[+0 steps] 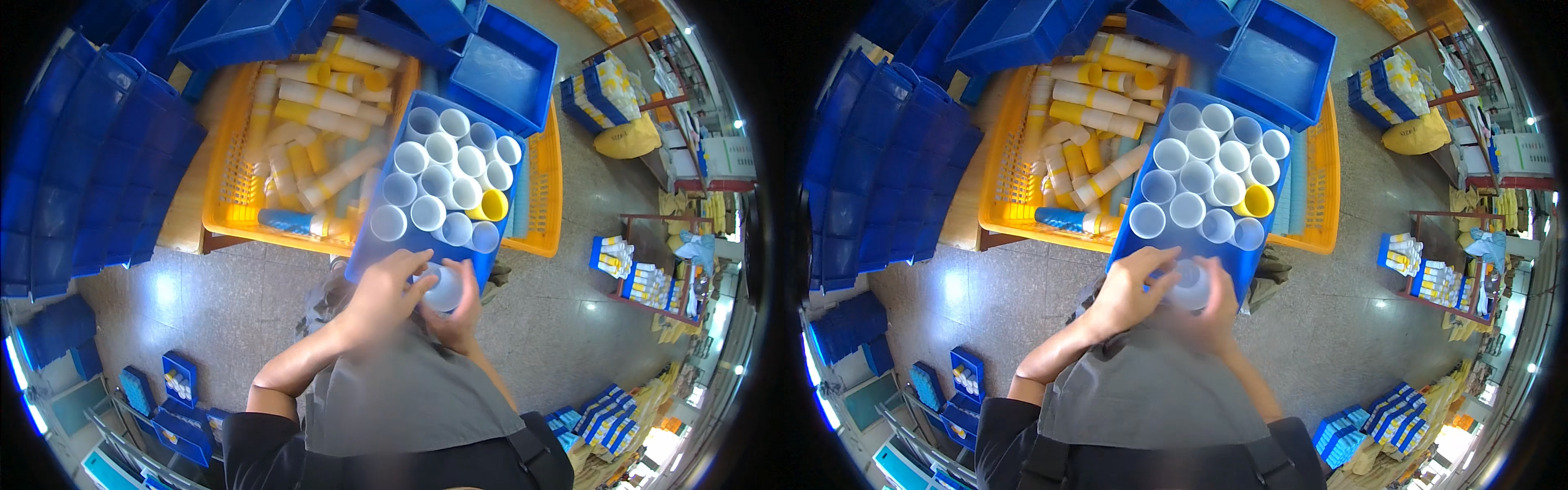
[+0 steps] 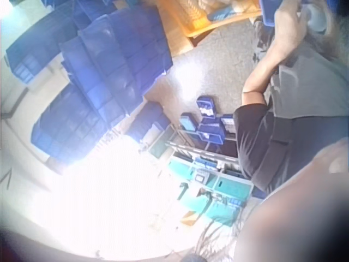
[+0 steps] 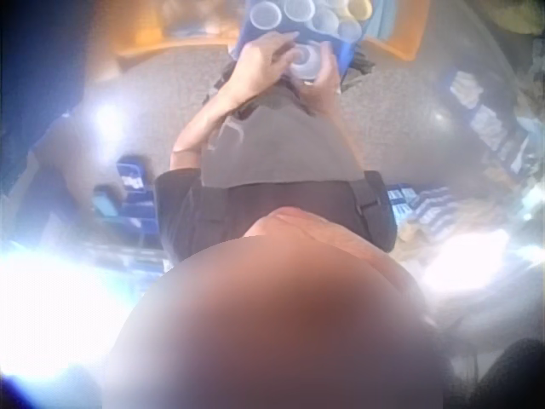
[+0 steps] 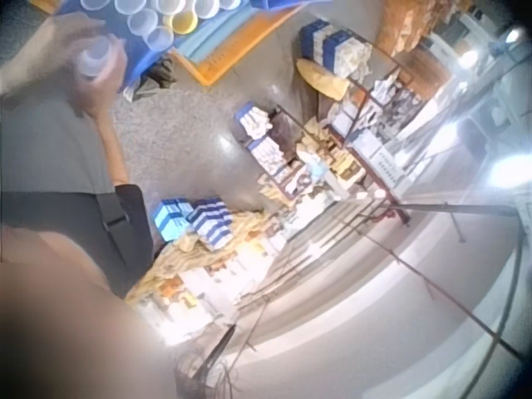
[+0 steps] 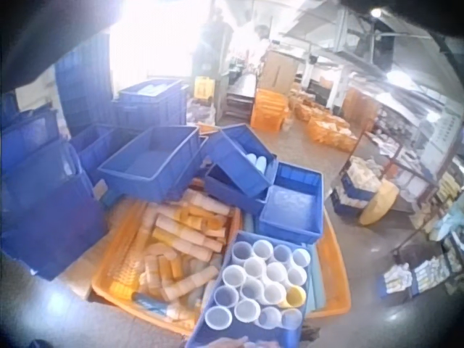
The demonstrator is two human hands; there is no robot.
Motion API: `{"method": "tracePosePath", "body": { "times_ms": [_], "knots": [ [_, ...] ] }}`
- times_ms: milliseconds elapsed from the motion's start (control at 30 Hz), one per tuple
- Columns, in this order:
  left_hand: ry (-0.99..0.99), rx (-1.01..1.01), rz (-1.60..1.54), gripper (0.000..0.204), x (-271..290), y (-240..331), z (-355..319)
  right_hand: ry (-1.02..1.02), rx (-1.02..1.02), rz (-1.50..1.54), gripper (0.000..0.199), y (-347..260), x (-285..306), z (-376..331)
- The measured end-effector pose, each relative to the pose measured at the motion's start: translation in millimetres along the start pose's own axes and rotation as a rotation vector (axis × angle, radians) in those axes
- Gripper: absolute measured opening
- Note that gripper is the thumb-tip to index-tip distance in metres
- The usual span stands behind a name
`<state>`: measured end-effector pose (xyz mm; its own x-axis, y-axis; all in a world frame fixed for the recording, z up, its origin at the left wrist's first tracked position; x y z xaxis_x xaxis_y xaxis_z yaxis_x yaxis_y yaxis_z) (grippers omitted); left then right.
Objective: The person fills yellow and white plastic containers from a stack into a blue tray, then carries the tray to a machine and places it on a conveyor belt. The person repeats this process multiple times, filling and transporting trays of containers.
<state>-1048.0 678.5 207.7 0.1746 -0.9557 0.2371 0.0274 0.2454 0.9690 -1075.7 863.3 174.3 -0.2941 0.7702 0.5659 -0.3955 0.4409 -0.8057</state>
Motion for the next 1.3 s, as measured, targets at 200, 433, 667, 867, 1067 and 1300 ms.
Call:
{"method": "tracePosePath", "body": {
  "times_ms": [200, 433, 667, 867, 1067, 1300],
  "knots": [
    [0.141, 0.205, 0.609, 0.036, 55.1, -188.0, 84.0, 0.048, -0.139, -0.820, 0.073, 54.6, 3.3, 15.3],
    [-0.196, 0.172, 1.179, 0.075, 16.0, -399.2, 162.5, 0.096, -0.405, -0.736, 0.067, 41.1, -6.0, 12.7],
    [-0.360, 0.465, 0.293, 0.075, 88.0, -311.3, 180.1, 0.206, -0.342, -0.717, 0.058, 0.4, -5.8, 22.6],
    [-0.224, 0.449, -0.447, 0.069, 168.7, -185.0, 104.8, -0.060, -0.229, -0.145, 0.057, -29.0, -32.8, 60.1],
    [-0.386, 0.694, -1.030, 0.086, 102.3, -48.3, -50.8, -0.524, -0.681, 1.076, 0.064, -30.9, -65.2, 23.6],
    [-0.135, 0.863, -1.263, 0.081, 37.0, -22.3, -151.5, -0.101, -1.163, 1.554, 0.068, 9.8, -40.0, 10.0]
  ]
}}
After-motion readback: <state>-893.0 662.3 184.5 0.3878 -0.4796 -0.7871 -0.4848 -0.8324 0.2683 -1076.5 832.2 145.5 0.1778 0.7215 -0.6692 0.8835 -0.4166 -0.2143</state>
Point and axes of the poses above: each hand's wrist, its own z-axis towards the middle knuckle, its own x-axis out of the back of the hand, y = z × x, the point moved 1 cm from there along z, towards the middle knuckle, and after that the axes turned 4 degrees about -x, right-handed, at the moved point
